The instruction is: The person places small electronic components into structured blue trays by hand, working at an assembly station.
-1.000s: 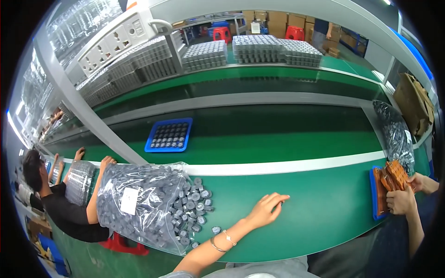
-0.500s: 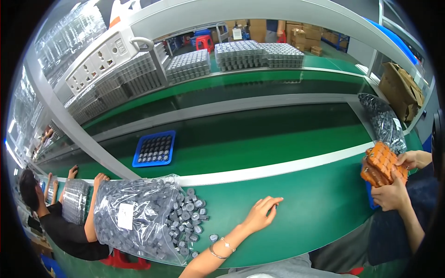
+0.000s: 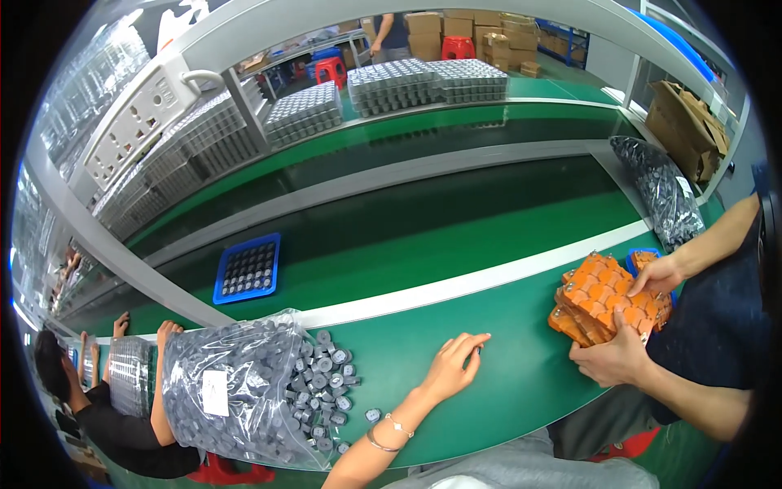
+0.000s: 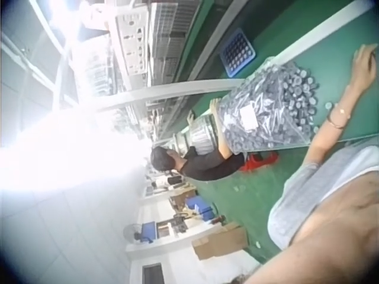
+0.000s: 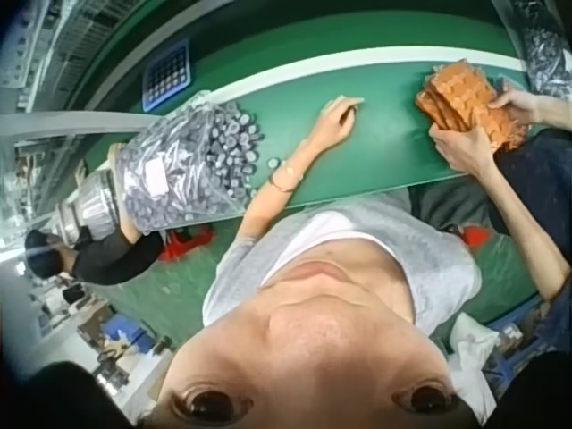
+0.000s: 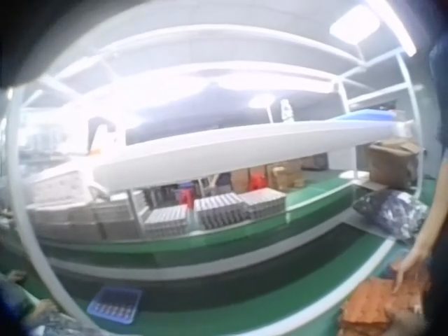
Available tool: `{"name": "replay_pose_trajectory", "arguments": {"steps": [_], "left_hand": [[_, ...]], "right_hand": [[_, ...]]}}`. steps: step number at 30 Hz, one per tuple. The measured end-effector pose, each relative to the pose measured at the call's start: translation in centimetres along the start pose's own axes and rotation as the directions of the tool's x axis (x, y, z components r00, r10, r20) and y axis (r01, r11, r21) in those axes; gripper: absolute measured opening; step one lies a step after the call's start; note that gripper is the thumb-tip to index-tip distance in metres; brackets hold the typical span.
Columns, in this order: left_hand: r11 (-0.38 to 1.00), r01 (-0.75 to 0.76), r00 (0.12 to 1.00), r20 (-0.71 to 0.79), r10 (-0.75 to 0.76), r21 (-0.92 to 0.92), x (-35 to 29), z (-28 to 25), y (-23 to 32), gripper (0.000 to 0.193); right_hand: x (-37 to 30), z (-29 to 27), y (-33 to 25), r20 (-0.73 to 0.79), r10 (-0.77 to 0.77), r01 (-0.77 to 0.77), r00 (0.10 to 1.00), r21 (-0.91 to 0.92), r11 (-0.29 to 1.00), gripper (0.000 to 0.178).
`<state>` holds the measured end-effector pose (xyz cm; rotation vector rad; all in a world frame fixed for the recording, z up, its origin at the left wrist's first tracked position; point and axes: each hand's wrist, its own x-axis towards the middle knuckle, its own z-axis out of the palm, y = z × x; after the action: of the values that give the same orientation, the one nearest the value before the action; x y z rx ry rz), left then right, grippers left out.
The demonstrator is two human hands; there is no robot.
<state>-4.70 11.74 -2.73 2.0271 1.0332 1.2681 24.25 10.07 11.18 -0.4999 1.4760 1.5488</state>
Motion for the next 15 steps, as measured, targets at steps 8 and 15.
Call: {"name": "replay_pose_trajectory", "arguments": {"steps": [8,15], "left_hand": [[1.0,0.025,1.0,0.009,-0.025,0.015,-0.4,-0.2,-0.3,0.034],[1.0,0.027,0.999,0.021,-0.027,0.013,-0.1,-0.2,-0.3,0.034]], "right_hand": [[4.2,-2.1,-4.9,0.062,0.181,-0.163,0.982,-0.226,0.96,0.088],[2.5,-1.8,-3.4,-0.042,0.287,-0.28,0.957,0.118,0.953,0.078]]}}
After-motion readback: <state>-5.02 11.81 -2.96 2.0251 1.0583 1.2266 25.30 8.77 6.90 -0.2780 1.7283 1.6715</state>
